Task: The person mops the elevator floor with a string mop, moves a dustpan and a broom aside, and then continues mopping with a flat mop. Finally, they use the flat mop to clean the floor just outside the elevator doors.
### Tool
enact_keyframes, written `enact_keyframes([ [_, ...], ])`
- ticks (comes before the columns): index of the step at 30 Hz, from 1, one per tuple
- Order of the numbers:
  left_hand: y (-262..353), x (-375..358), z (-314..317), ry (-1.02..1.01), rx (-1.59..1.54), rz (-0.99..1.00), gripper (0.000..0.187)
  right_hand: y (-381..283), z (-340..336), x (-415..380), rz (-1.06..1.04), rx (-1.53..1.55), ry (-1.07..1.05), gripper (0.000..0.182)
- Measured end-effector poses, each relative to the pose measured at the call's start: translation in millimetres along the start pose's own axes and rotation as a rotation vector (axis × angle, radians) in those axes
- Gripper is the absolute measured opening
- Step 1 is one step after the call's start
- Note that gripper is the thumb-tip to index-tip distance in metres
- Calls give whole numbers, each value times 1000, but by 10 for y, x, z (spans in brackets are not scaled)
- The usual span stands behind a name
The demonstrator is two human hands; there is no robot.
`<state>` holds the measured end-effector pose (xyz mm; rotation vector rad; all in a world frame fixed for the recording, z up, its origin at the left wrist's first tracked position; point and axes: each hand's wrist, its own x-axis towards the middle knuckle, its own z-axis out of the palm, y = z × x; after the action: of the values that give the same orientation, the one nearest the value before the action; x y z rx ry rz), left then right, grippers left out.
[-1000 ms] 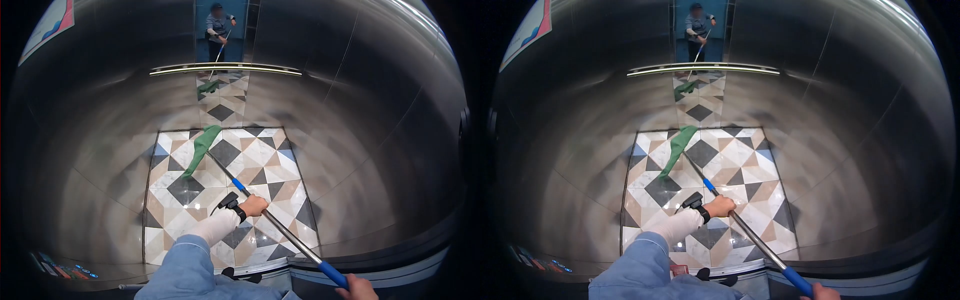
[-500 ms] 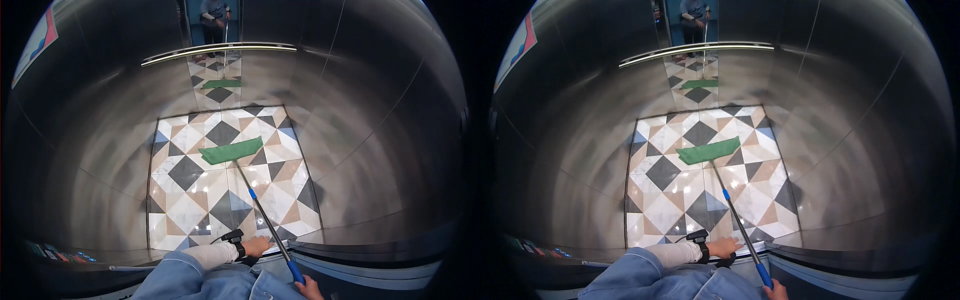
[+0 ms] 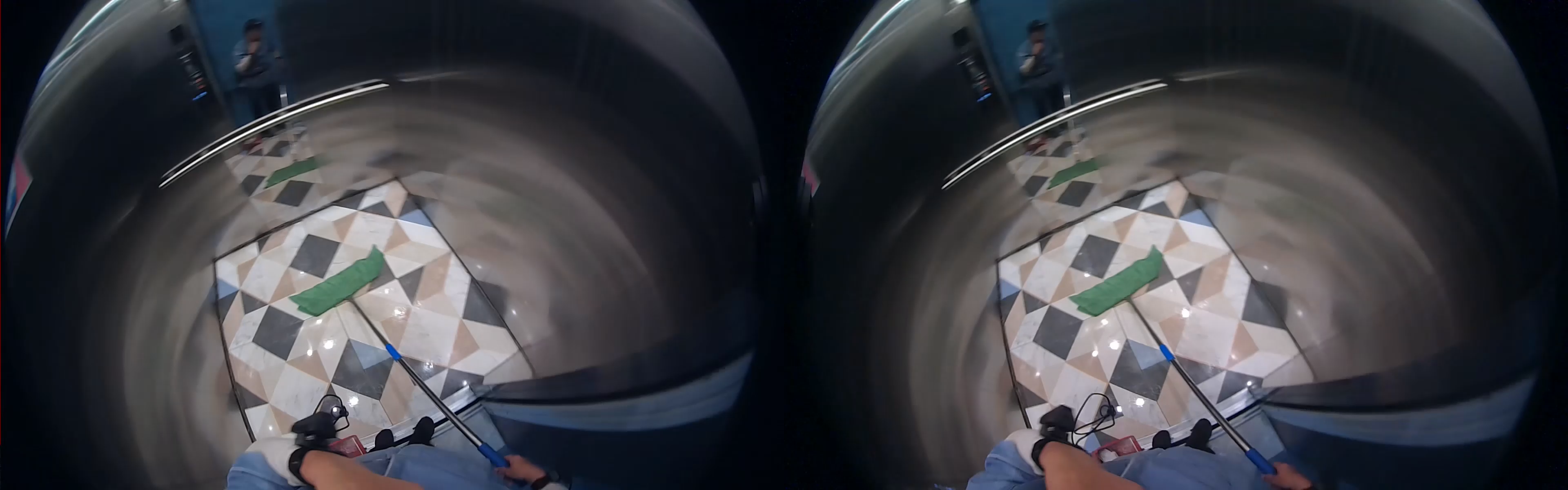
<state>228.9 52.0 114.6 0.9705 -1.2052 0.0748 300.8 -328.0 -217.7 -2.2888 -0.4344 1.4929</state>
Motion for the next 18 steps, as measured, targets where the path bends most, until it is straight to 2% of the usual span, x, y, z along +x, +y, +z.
enact_keyframes([
  [1, 52, 10, -44, -15, -53, -1, 27, -96, -31, -12, 85, 83, -122, 29],
  [3, 172, 16, -150, -203, -19, -135, 26, -25, 50, -15, 103, 248, -116, 28],
  [5, 213, -35, -121, -210, -42, -154, 25, -426, -81, -241, 218, 370, -142, 27],
  [7, 194, -109, -81, -247, 94, -214, 25, -444, -116, -316, 240, 482, -187, 26],
  [9, 150, -124, -125, -211, 77, -236, 23, -383, -103, -383, 248, 553, -250, 24],
  [11, 191, -97, -159, -172, 173, -255, 24, -376, -103, -424, 266, 574, -249, 35],
  [15, 269, -179, -115, -64, 271, -326, 23, -451, -1, -599, 298, 572, -228, 41],
  [18, 368, -235, -117, -105, 362, -323, 20, -534, 64, -588, 240, 610, -183, 44],
])
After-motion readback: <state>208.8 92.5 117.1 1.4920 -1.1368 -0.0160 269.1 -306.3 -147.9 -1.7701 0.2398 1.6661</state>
